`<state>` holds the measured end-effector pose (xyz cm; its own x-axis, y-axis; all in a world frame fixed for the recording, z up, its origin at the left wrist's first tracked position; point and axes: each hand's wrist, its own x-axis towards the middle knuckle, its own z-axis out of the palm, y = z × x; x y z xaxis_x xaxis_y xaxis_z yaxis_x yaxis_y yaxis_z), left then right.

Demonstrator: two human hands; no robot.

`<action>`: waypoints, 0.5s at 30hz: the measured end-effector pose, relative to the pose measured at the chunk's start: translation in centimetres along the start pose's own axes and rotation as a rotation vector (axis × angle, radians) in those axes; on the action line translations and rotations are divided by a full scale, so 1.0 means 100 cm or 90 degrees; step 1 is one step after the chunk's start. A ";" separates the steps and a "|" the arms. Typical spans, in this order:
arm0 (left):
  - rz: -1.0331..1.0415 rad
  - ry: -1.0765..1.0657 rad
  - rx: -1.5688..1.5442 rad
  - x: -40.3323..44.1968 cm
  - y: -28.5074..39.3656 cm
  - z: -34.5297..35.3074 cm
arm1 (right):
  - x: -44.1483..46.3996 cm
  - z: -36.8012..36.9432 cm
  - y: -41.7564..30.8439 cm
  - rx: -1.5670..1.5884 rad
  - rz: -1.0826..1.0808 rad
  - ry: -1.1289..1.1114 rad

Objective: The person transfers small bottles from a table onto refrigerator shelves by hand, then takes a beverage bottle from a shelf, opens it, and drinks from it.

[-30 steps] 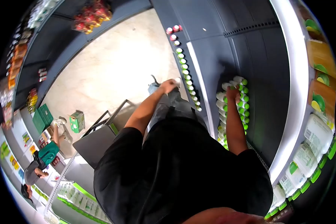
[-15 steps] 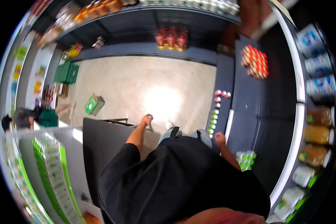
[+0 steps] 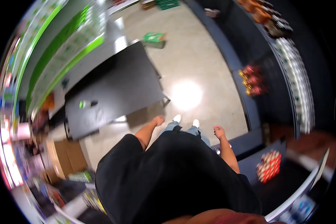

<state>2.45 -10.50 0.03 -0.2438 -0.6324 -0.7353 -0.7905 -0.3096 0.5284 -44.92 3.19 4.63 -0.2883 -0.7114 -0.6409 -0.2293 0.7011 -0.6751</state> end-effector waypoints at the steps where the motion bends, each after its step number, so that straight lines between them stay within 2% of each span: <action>1: -0.019 0.043 -0.065 -0.013 0.005 -0.005 | 0.019 -0.008 0.006 -0.020 0.029 -0.054; 4: -0.014 0.209 -0.155 -0.052 0.016 -0.005 | 0.078 -0.029 0.026 -0.149 0.120 -0.176; 7: -0.088 0.274 -0.326 -0.103 0.025 0.009 | 0.119 -0.038 0.017 -0.250 0.143 -0.202; 14: -0.194 0.346 -0.404 -0.188 -0.039 0.131 | 0.178 -0.005 -0.046 -0.230 0.000 -0.209; 15: -0.240 0.292 -0.419 -0.204 -0.042 0.142 | 0.176 0.005 -0.063 -0.238 -0.016 -0.209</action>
<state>2.79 13.78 6.79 0.3291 -0.5845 -0.7417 -0.2546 -0.8113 0.5263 -48.05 -13.75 -2.59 0.0161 -0.6637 -0.7479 -0.5669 0.6101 -0.5536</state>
